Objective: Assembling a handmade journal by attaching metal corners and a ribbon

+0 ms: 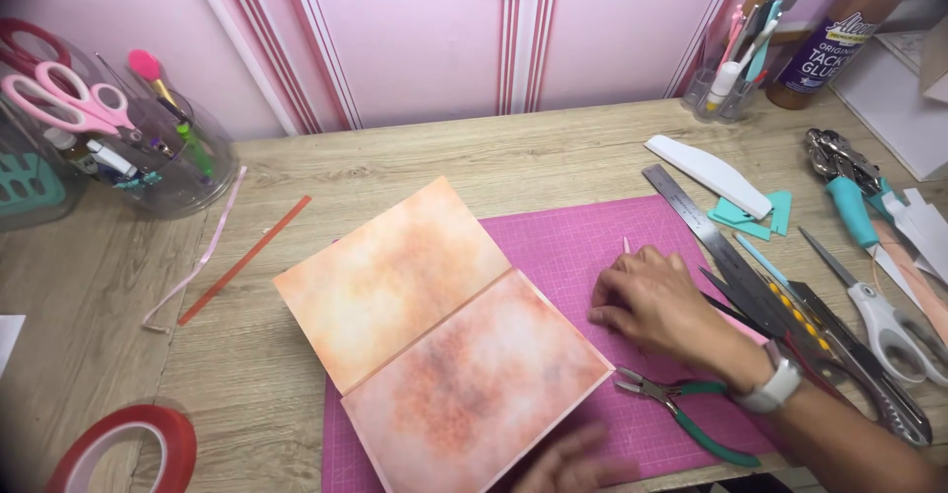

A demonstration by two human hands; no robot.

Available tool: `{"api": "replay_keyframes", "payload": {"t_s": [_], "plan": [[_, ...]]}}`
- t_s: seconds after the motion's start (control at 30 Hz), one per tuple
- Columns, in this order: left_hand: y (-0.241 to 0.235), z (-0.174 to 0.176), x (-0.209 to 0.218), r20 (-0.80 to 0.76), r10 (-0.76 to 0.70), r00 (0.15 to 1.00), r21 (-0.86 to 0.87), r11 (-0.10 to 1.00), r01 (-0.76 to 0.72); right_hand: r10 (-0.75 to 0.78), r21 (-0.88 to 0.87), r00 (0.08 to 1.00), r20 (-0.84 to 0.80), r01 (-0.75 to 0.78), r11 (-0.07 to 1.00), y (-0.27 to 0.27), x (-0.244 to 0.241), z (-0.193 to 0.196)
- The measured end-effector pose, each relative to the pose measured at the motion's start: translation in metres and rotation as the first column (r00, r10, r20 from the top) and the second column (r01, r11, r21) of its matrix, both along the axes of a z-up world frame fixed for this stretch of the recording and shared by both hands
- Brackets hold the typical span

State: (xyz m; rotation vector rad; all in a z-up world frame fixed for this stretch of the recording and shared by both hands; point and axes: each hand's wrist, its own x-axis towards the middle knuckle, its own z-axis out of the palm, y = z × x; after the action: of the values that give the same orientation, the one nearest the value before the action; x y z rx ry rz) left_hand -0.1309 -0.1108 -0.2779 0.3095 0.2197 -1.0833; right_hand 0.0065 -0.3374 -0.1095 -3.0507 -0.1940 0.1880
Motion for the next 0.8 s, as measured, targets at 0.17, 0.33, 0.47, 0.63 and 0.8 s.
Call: {"api": "replay_keyframes", "payload": {"t_s": [0.17, 0.33, 0.47, 0.63, 0.8], "plan": [[-0.041, 0.085, 0.027, 0.039, 0.302, 0.953, 0.119, 0.945, -0.304, -0.126, 0.394, 0.99, 0.059, 0.093, 0.915, 0.011, -0.031, 0.03], [-0.052, 0.122, 0.041, -0.239, 0.405, 0.883, 0.214, 0.909, -0.359, -0.259, 0.738, 0.965, -0.036, 0.2, 0.645, 0.006, -0.08, 0.038], [-0.046, 0.126, 0.041, -0.206, 0.387, 0.899, 0.297, 0.9, -0.319, -0.302, 0.926, 0.952, -0.055, 0.162, 0.34, 0.006, -0.1, -0.004], [-0.052, 0.117, 0.038, -0.228, 0.449, 0.864, 0.368, 0.861, -0.351, -0.365, 0.875, 0.804, -0.47, 0.48, -0.07, 0.017, -0.099, -0.001], [-0.055, 0.122, 0.036, -0.129, 0.536, 0.834, 0.37, 0.807, -0.461, -0.231, 0.812, 0.781, -0.58, 0.534, -0.233, 0.016, -0.099, -0.006]]}}
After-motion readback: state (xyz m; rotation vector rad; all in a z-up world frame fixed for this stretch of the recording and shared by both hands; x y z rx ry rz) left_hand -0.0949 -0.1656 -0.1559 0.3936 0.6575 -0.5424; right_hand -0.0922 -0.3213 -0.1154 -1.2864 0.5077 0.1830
